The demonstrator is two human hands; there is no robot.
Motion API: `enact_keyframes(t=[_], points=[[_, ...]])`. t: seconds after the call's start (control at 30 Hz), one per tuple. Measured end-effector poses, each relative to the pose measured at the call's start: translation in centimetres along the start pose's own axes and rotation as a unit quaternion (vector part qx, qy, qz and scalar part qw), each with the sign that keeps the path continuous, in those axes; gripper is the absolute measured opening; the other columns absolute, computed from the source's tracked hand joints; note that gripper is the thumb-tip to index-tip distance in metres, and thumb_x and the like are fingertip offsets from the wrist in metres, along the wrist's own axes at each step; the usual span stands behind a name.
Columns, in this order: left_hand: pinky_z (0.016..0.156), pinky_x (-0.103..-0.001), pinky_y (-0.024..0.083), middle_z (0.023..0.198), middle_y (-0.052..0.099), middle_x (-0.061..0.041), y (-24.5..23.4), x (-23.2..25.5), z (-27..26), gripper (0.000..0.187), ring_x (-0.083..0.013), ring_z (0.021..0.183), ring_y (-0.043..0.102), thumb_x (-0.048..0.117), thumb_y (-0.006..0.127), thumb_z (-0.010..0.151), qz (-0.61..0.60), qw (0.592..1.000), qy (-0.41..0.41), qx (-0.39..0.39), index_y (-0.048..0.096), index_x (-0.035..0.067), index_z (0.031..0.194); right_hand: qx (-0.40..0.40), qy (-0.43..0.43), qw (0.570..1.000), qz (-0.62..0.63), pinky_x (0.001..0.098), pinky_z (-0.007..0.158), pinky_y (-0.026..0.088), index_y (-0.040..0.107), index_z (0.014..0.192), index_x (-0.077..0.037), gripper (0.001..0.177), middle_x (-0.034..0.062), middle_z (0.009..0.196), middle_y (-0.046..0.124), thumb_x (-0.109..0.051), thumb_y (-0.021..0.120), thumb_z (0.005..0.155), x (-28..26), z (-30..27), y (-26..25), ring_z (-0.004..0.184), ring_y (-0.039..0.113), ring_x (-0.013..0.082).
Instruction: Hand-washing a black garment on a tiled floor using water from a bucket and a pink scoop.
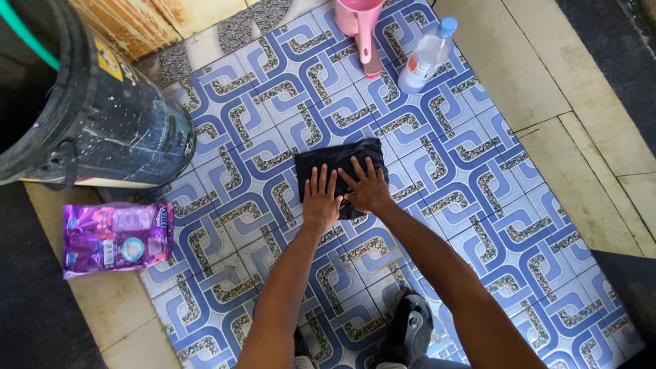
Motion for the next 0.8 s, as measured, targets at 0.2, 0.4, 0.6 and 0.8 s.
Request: enact_keyframes(t=[0.2, 0.4, 0.6, 0.8], points=[[0.127, -0.049, 0.015, 0.173, 0.004, -0.014, 1.5, -2.5, -4.7, 0.077, -0.0347, 0.159, 0.004, 0.040, 0.052, 0.104, -0.038, 0.999, 0.009, 0.023, 0.014, 0.011, 0.165, 0.034, -0.060, 0.995, -0.066, 0.0632, 0.123, 0.017, 0.005, 0.168, -0.029, 0.089, 0.0206, 0.172, -0.008, -0.055, 0.056, 0.101, -4.7, -0.7, 2.1, 0.155, -0.001, 0.0499], [0.127, -0.048, 0.018, 0.173, 0.005, -0.013, 2.0, -6.2, -3.2, 0.076, -0.0342, 0.159, 0.006, 0.038, 0.054, 0.104, -0.105, 0.994, -0.002, 0.012, 0.015, 0.017, 0.166, -0.026, -0.082, 0.996, -0.019, 0.0641, 0.123, 0.016, 0.004, 0.166, -0.037, 0.090, 0.0127, 0.173, -0.011, -0.055, 0.060, 0.097, -5.9, 0.9, -0.8, 0.157, -0.006, 0.0470], [0.127, -0.047, 0.015, 0.174, -0.002, -0.008, -0.4, -11.0, 2.5, 0.080, -0.0311, 0.160, 0.002, 0.039, 0.055, 0.102, -0.086, 0.995, -0.045, -0.017, 0.011, 0.022, 0.166, 0.002, -0.065, 0.998, 0.010, 0.0634, 0.125, 0.011, 0.004, 0.164, -0.043, 0.087, 0.0032, 0.174, -0.011, -0.062, 0.055, 0.096, -7.0, 6.8, -3.5, 0.157, -0.010, 0.0452], [0.128, -0.043, 0.011, 0.174, -0.010, -0.003, -3.2, -16.0, 10.3, 0.080, -0.0270, 0.160, -0.005, 0.042, 0.050, 0.104, -0.062, 0.993, -0.076, -0.072, 0.002, 0.026, 0.166, -0.019, -0.036, 0.999, 0.030, 0.0609, 0.126, 0.009, 0.002, 0.163, -0.045, 0.087, -0.0014, 0.174, -0.012, -0.064, 0.053, 0.096, -7.7, 14.6, -8.8, 0.157, -0.013, 0.0436]])
Point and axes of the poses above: each hand's wrist, its own z-axis towards the middle knuckle, its own y-axis out of the palm, x = y × z, the point moved 6 cm from there along z, towards the middle knuckle
